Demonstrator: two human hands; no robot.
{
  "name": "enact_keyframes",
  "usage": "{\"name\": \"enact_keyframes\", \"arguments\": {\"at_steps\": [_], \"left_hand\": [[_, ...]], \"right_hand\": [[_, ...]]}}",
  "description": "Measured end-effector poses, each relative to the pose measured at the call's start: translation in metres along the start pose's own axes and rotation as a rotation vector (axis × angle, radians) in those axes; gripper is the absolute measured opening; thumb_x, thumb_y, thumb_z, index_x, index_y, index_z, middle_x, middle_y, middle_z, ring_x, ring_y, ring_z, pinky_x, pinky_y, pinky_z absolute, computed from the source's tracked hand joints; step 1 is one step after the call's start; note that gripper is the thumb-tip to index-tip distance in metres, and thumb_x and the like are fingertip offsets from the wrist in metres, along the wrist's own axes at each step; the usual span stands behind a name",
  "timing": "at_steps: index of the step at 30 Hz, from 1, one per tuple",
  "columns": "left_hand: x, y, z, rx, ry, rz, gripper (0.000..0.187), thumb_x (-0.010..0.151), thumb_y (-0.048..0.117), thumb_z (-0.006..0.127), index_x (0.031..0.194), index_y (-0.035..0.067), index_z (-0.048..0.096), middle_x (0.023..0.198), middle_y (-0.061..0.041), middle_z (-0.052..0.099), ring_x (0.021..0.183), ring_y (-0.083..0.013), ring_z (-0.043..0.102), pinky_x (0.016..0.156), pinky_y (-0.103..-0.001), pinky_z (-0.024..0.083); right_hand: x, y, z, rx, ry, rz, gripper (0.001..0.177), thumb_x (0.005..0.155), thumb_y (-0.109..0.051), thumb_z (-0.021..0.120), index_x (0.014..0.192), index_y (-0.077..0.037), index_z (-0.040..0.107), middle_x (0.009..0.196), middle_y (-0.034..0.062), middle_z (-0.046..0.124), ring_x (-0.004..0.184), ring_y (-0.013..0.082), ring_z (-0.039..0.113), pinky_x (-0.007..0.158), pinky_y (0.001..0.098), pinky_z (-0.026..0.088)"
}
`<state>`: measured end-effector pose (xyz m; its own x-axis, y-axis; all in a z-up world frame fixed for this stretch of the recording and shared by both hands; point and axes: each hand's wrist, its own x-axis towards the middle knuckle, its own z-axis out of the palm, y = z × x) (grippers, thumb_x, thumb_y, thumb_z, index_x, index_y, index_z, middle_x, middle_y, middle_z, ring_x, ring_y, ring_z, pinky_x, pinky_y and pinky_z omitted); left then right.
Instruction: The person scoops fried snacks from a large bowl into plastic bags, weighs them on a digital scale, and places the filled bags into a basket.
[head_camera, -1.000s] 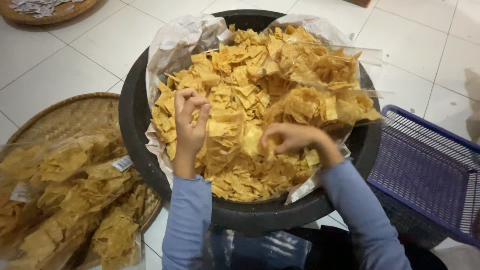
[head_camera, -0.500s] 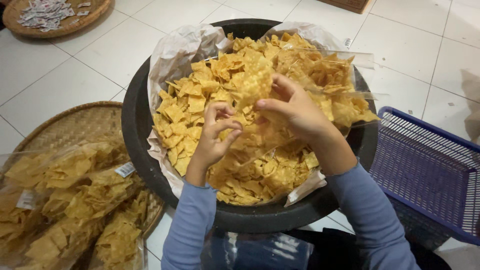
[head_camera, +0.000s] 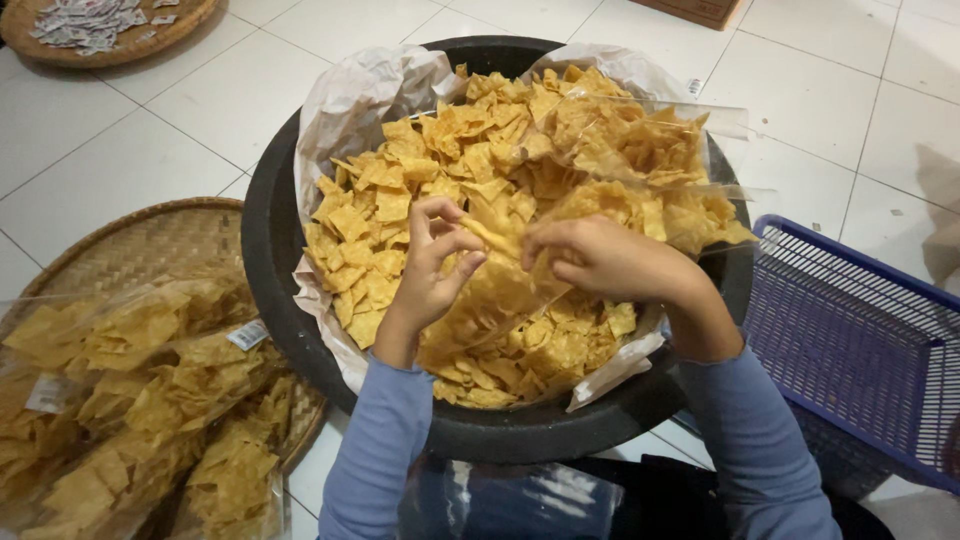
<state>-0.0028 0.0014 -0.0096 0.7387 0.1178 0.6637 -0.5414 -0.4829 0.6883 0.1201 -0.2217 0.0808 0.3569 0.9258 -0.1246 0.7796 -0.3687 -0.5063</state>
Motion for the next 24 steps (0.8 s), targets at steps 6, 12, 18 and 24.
{"name": "enact_keyframes", "arguments": {"at_steps": [6,12,18,24], "left_hand": [[-0.003,-0.006,0.020,0.072,-0.124,0.036,0.010,0.091,0.019,0.078,0.091,0.012,0.072,0.126,-0.008,0.040,0.125,-0.0265,0.044,0.111,-0.041,0.043],[-0.008,-0.004,0.041,0.076,-0.238,0.093,0.009,0.091,0.019,0.077,0.092,0.012,0.070,0.125,-0.008,0.041,0.127,-0.0268,0.044,0.116,-0.043,0.039],[-0.012,0.001,0.043,-0.005,-0.238,0.031,0.009,0.090,0.015,0.077,0.095,0.011,0.070,0.127,-0.009,0.042,0.132,-0.0302,0.041,0.119,-0.046,0.033],[-0.011,0.001,0.051,-0.127,-0.248,0.026,0.009,0.092,0.012,0.077,0.098,0.011,0.070,0.130,-0.010,0.039,0.135,-0.0305,0.040,0.123,-0.050,0.033]], "right_hand": [[0.033,0.012,0.032,-0.116,-0.328,0.009,0.021,0.097,-0.025,0.062,0.104,-0.009,0.073,0.089,0.0087,0.077,0.076,0.0206,0.070,0.072,0.0355,0.057],[0.036,0.029,0.056,0.026,-0.300,-0.126,0.022,0.090,-0.020,0.067,0.106,-0.005,0.067,0.098,0.0133,0.073,0.085,0.0278,0.072,0.074,0.0399,0.059],[0.016,0.031,0.067,0.168,0.088,-0.110,0.047,0.088,-0.022,0.070,0.127,-0.002,0.051,0.100,0.0165,0.072,0.090,0.0321,0.073,0.078,0.0426,0.057],[-0.005,0.032,0.051,0.135,-0.148,-0.158,0.029,0.092,-0.020,0.071,0.116,-0.005,0.065,0.100,0.0147,0.076,0.092,0.0305,0.075,0.082,0.0418,0.057]]}}
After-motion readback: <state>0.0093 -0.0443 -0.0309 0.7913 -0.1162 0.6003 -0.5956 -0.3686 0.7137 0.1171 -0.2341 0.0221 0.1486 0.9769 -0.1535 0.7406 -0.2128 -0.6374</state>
